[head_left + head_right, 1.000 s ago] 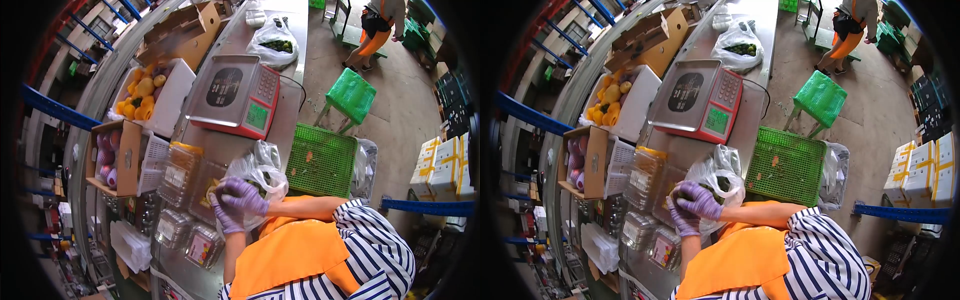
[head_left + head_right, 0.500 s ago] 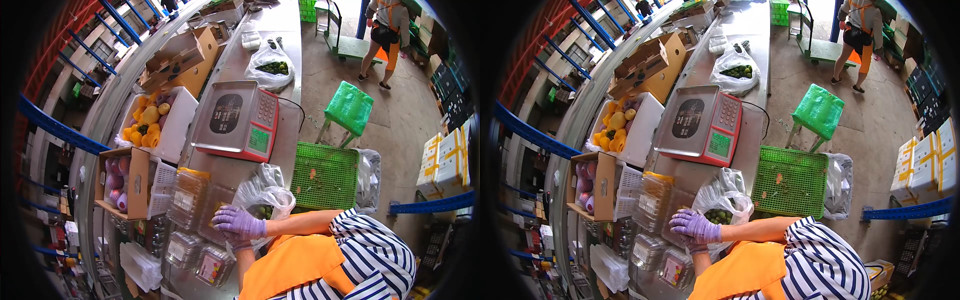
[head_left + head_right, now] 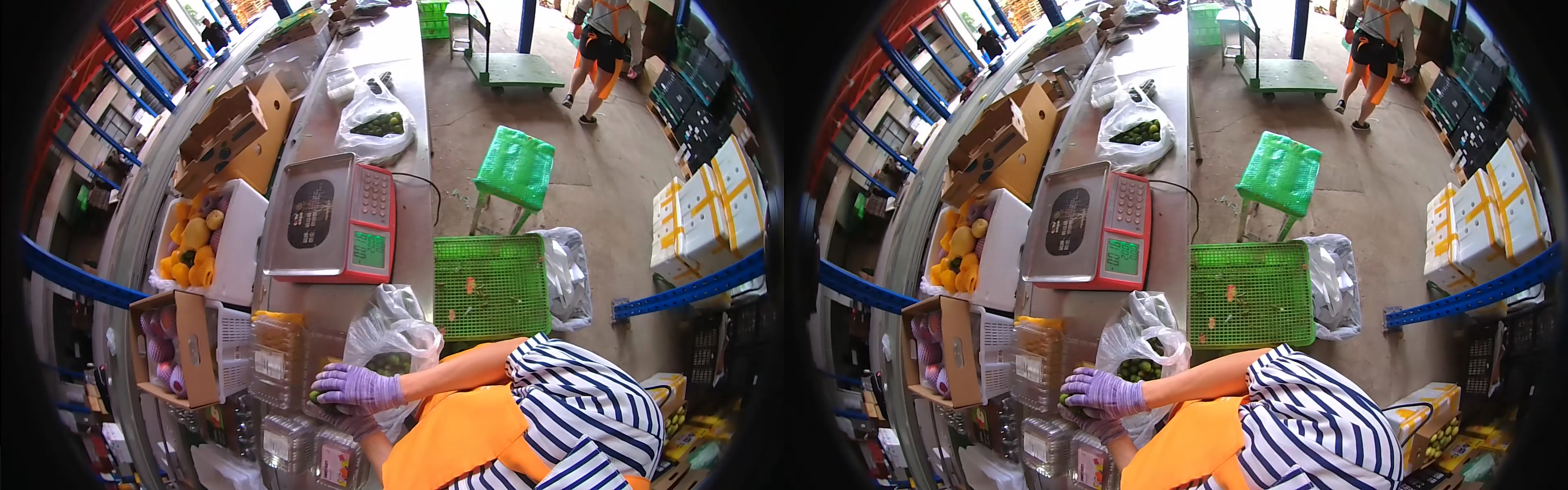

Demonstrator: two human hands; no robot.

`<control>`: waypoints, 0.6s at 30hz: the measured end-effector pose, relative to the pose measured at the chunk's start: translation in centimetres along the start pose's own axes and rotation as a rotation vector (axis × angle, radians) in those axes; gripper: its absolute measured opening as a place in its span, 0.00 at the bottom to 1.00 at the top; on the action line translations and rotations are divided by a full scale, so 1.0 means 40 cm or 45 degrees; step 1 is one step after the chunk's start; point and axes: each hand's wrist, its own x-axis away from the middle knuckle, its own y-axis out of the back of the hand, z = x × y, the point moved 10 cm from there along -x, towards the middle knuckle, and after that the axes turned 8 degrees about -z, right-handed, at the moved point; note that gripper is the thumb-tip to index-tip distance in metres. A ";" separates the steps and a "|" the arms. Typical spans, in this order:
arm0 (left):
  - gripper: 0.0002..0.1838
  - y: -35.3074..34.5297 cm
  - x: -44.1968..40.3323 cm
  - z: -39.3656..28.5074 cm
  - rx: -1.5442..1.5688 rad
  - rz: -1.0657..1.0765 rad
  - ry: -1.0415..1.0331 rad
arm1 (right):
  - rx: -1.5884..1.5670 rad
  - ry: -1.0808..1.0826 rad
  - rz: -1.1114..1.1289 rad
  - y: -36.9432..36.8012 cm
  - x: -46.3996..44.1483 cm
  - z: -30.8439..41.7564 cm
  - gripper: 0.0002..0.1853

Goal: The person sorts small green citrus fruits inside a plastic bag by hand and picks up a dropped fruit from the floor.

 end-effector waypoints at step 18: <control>0.22 0.044 -0.145 0.051 -2.255 -0.457 -0.402 | -0.321 -0.529 -0.452 0.479 -0.024 -0.239 0.13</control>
